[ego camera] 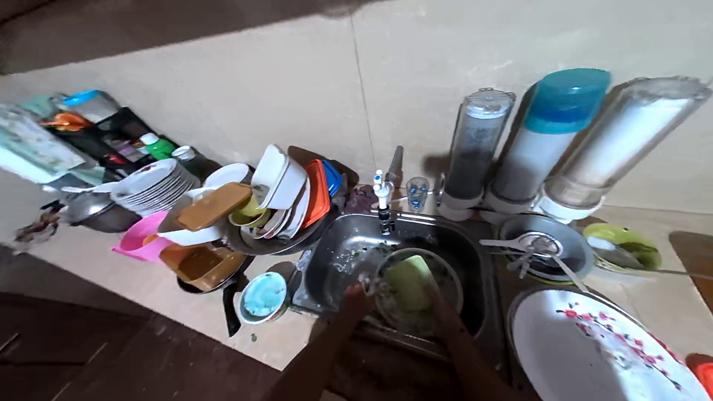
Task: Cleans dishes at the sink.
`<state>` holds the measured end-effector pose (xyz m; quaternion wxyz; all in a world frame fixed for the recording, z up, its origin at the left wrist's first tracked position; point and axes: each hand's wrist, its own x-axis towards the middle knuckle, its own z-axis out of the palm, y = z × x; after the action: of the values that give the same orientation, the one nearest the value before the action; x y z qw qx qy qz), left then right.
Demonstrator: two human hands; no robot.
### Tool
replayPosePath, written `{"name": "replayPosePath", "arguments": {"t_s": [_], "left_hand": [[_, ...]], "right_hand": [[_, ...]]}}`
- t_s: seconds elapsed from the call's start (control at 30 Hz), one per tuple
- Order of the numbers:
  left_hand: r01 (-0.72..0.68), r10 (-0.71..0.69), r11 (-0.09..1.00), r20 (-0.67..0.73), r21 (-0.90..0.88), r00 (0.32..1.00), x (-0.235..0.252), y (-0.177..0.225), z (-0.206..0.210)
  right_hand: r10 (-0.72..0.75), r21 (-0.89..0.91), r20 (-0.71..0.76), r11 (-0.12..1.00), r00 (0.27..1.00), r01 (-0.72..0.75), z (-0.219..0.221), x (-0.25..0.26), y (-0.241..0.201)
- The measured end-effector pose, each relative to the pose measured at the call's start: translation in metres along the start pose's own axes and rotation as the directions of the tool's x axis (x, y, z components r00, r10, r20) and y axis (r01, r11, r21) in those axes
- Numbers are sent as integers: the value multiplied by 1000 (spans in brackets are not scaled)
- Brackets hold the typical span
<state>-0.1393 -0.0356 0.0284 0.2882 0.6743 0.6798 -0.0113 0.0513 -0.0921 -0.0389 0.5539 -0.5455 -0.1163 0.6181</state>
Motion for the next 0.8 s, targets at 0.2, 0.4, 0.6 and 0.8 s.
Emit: {"name": "replayPosePath", "arguments": {"t_s": [0.2,0.4,0.6,0.8], "left_hand": [[32,-9,999,-640,25,769,-8,-119,-72],[213,-113,967,-514,140,851,-1,-191,-75],[11,54,991,-480,133,876,-6,-177,-72],[-20,-275,917,-669,-398,690,-8,-175,-85]], "right_hand": [[-52,62,-69,996,996,56,-1,-5,0],[-29,81,-101,996,994,37,1,3,3],[4,80,-76,997,997,2,4,2,4],[-25,149,-8,988,1000,26,-1,4,8]]}}
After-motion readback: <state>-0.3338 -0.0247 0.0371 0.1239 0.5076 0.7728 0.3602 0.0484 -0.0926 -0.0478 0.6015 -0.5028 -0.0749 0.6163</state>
